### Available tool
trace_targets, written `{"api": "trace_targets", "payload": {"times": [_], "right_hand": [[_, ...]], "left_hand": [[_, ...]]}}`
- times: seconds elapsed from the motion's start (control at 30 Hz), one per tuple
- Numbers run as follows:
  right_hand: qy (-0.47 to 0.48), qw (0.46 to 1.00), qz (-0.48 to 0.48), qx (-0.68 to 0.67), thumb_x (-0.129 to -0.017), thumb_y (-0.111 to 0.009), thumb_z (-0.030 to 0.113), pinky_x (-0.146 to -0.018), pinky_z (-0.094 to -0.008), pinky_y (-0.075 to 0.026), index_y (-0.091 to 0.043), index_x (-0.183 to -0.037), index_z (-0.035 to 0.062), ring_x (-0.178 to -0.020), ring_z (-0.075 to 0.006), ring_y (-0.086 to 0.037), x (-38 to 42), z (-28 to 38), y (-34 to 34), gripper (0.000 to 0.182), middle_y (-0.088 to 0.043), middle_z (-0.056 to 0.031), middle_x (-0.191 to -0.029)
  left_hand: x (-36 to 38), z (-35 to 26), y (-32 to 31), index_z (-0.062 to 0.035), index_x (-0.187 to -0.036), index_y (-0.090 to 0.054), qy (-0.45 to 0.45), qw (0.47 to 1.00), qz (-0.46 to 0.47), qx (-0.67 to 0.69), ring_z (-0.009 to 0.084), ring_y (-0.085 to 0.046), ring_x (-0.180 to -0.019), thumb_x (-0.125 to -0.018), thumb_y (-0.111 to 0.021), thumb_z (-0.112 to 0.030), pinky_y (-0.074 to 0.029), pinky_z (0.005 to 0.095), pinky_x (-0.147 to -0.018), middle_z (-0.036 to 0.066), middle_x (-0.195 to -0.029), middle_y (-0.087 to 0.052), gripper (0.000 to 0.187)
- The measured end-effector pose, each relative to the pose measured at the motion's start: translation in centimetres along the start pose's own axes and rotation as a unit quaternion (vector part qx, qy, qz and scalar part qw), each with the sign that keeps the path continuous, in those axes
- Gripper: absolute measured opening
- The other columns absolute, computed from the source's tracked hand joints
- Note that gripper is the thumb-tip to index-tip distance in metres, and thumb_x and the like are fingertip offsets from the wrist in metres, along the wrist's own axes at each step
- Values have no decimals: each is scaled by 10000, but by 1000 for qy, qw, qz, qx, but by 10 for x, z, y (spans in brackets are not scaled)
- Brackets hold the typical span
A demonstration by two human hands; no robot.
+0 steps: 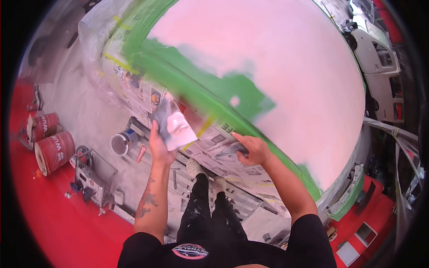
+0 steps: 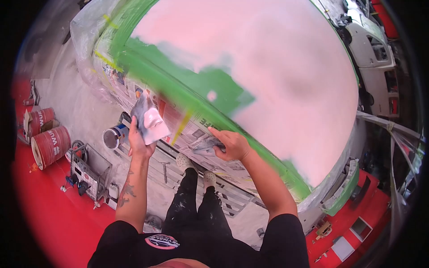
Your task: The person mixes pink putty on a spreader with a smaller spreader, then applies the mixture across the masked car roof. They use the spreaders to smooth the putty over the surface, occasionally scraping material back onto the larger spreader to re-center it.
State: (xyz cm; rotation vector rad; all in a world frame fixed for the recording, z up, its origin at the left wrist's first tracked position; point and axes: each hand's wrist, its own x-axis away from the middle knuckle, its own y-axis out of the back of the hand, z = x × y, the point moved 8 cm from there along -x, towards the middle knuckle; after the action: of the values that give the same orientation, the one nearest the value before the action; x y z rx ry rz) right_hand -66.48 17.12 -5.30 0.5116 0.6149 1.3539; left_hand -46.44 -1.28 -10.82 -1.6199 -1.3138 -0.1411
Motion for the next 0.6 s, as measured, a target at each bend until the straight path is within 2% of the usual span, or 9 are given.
{"api": "trace_targets", "payload": {"times": [0.17, 0.33, 0.53, 0.6], "right_hand": [[-5, 1000, 17, 14, -647, -692, 118, -575, -338, -514, -571, -1269, 64, -642, -243, -612, 3, 0, -2, 636, -626, -82, -783], [9, 1000, 13, -1, -652, -691, 120, -574, -326, -513, -578, -1257, 70, -643, -228, -608, 4, 0, -6, 618, -620, -62, -788], [12, 1000, 14, 9, -658, -690, 137, -558, -315, -510, -574, -1258, 83, -634, -211, -604, 6, -3, -6, 614, -621, -46, -794], [16, 1000, 10, 0, -657, -692, 146, -546, -318, -508, -562, -1268, 86, -623, -212, -595, 7, -3, -8, 628, -608, -45, -779]], "left_hand": [[-1, 26, -9, -23, -1365, -443, 26, 999, 14, 13, 267, -530, -1207, -1007, -389, -391, -389, 406, -1061, 108, -1327, -543, 516], [-5, 28, -26, 4, -1331, -452, 0, 999, 14, 33, 267, -546, -1192, -1025, -372, -346, -425, 397, -1033, 125, -1309, -547, 472], [-57, 12, -59, -8, -1311, -477, -52, 998, -11, 44, 289, -554, -1172, -1018, -358, -347, -418, 439, -1042, 136, -1284, -567, 463], [-69, 10, -74, -3, -1316, -465, -69, 997, -7, 36, 283, -551, -1174, -1022, -364, -348, -421, 422, -1039, 131, -1287, -559, 465]]}}
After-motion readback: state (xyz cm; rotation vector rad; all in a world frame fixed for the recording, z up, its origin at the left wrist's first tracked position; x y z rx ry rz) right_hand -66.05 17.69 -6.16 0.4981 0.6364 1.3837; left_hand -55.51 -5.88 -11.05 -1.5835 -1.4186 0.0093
